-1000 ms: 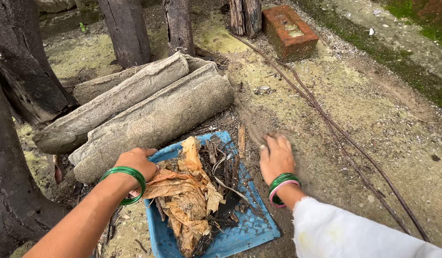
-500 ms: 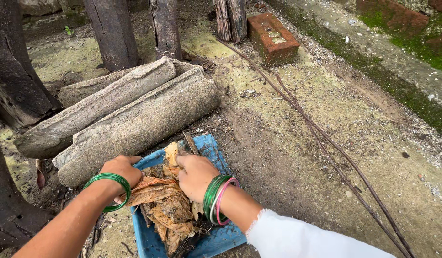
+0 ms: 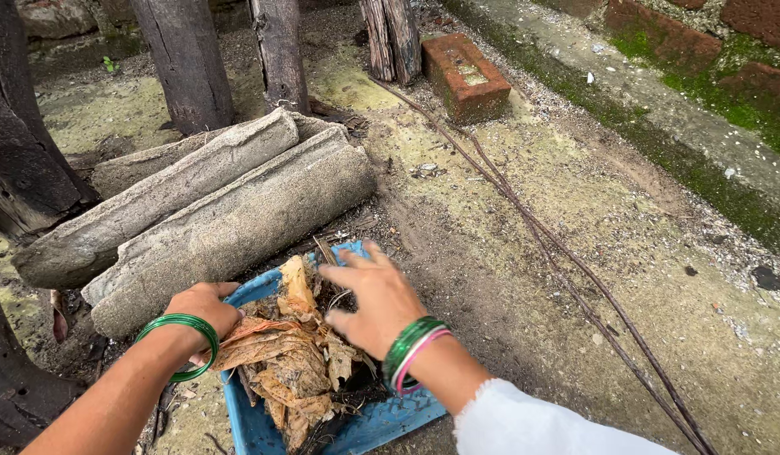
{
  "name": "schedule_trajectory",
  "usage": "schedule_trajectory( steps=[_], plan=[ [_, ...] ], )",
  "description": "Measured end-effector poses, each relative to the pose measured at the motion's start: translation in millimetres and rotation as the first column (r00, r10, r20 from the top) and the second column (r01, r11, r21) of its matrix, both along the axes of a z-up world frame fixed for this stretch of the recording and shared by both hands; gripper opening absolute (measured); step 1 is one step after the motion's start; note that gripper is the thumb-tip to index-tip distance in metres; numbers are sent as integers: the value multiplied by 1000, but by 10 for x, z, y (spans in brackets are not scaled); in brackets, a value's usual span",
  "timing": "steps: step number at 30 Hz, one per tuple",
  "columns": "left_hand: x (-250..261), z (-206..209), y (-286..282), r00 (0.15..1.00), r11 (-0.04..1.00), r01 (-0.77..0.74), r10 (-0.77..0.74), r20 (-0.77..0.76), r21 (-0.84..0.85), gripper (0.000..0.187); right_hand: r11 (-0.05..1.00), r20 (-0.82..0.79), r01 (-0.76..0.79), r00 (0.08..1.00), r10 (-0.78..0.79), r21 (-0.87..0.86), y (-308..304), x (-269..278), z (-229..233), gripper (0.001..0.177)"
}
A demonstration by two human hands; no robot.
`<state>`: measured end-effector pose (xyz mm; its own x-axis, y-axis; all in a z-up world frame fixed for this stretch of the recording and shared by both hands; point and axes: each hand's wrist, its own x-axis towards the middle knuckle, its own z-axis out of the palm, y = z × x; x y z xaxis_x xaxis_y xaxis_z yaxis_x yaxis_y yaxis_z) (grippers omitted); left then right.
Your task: The person collects dry leaves and debris from the ground into a dustpan by hand, dumps the debris into a bucket, and then gathers soil and weeds from the ground into the dustpan.
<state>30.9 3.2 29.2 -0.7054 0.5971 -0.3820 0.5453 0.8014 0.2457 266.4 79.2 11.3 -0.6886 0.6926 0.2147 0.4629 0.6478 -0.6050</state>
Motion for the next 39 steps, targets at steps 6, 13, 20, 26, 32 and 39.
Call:
schedule_trajectory(
  steps=[6, 13, 20, 26, 32, 39],
  plan=[
    [-97, 119, -43, 997, 999, -32, 30, 70, 31, 53, 920, 112, 359, 919, -377, 154, 634, 952, -887, 73],
    [-406, 10, -33, 1000, 1000, -9, 9, -28, 29, 53, 848, 496, 398, 689, -528, 350, 691, 858, -930, 88],
    [-522, -251, 11, 997, 997, 9, -15, -76, -73, 54, 976, 279, -30, 956, 91, -216, 78, -133, -621, 84],
    [-727, -470, -59, 989, 993, 41, -56, -137, -109, 54, 917, -280, -376, 902, 329, -133, -320, -293, -105, 65],
    [-842, -642, 5, 982, 990, 58, -80, -172, -128, 55, 997, -296, -70, 952, 79, 38, -306, -175, 125, 16],
    [-675, -435, 0, 983, 996, 61, -71, -168, -63, 63, 1000, -238, -26, 971, 29, 17, -8, -82, -8, 12]
  ],
)
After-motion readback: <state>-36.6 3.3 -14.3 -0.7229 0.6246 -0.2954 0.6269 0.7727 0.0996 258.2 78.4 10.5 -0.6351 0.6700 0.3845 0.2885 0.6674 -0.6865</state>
